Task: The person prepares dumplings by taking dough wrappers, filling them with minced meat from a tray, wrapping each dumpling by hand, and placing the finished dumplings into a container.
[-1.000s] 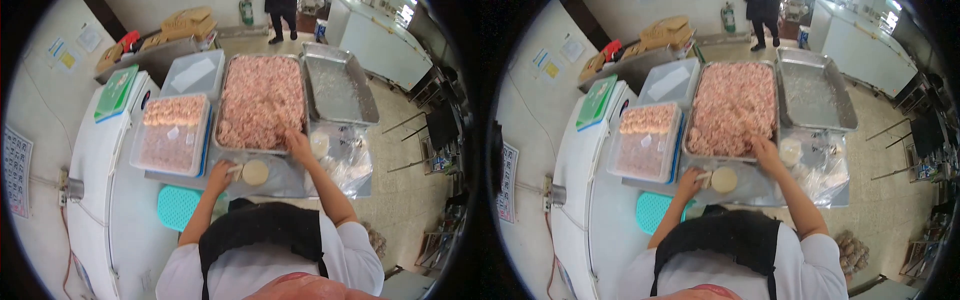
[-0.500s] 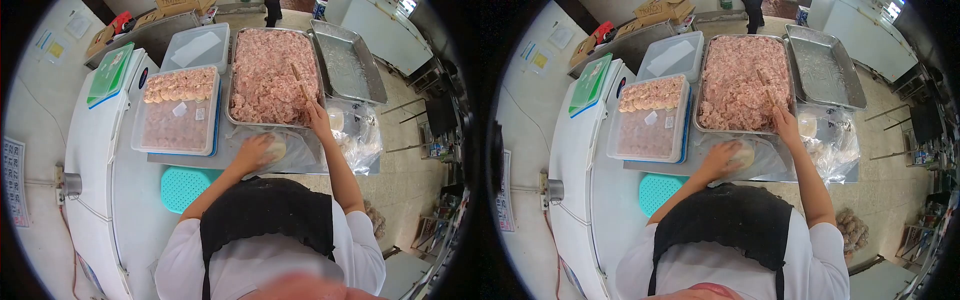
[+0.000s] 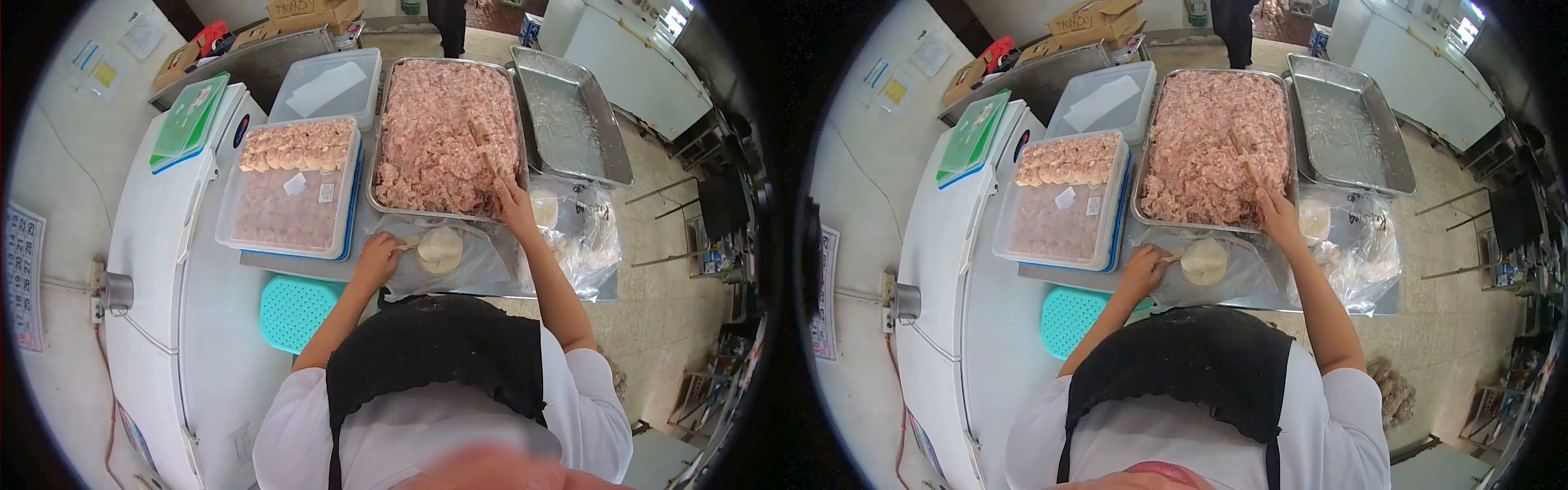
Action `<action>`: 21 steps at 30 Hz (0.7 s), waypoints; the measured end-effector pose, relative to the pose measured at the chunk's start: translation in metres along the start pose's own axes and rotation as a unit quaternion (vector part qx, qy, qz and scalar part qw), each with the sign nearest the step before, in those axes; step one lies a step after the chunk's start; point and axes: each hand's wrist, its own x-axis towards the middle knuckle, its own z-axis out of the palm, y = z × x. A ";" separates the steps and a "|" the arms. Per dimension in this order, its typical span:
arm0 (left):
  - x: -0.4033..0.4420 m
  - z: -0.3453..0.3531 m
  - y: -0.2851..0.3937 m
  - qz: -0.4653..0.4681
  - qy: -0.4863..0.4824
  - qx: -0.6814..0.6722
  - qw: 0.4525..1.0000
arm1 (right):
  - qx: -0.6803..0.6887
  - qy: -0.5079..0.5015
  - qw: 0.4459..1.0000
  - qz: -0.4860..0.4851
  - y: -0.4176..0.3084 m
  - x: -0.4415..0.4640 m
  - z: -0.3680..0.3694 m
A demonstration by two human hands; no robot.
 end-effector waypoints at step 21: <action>0.007 0.026 0.025 -0.113 0.100 0.019 0.988 | 0.082 -0.134 0.987 0.032 -0.014 -0.001 -0.011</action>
